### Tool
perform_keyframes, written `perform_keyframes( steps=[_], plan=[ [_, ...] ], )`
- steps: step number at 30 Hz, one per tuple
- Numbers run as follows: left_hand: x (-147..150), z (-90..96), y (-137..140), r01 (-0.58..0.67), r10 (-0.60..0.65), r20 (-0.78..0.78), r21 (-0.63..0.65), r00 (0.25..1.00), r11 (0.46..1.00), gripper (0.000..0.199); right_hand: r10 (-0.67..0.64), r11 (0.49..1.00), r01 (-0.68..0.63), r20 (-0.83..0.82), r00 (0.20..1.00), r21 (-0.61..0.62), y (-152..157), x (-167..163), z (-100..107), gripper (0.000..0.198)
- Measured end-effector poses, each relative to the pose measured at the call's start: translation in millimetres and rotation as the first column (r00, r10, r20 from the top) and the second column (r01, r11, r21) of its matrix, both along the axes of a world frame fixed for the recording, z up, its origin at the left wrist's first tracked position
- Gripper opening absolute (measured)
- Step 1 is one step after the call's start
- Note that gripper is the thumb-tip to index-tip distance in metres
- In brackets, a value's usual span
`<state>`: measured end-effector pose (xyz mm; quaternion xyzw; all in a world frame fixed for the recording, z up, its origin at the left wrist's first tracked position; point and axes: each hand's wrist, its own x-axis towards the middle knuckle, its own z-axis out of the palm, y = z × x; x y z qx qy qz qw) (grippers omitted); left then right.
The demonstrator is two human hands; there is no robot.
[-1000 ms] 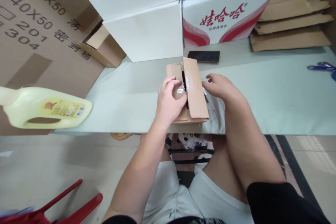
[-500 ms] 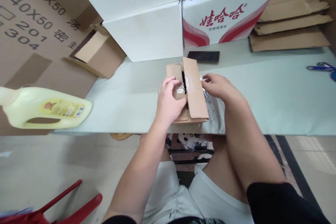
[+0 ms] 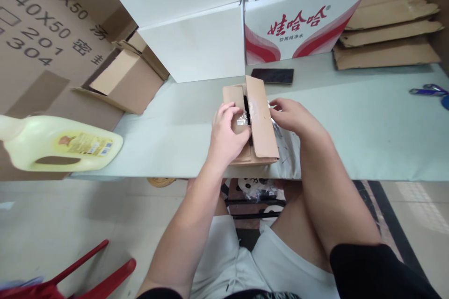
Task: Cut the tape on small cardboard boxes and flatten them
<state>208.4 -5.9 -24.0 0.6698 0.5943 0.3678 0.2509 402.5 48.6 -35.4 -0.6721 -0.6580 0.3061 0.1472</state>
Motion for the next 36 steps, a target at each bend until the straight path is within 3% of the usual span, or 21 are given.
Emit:
perform_keyframes(
  steps=[19, 36],
  plan=[
    [0.4, -1.2, 1.3, -0.002, 0.002, -0.015, 0.009, 1.0, 1.0, 0.036, 0.004, 1.0, -0.004, -0.01, 1.0, 0.005, -0.8, -1.3, 0.4, 0.05],
    [-6.4, -3.9, 5.1, -0.018, 0.012, 0.112, 0.05, 0.994, 0.999, 0.033, 0.023, 1.0, -0.022, -0.042, 0.999, 0.012, -0.7, 2.1, -2.0, 0.049]
  ],
)
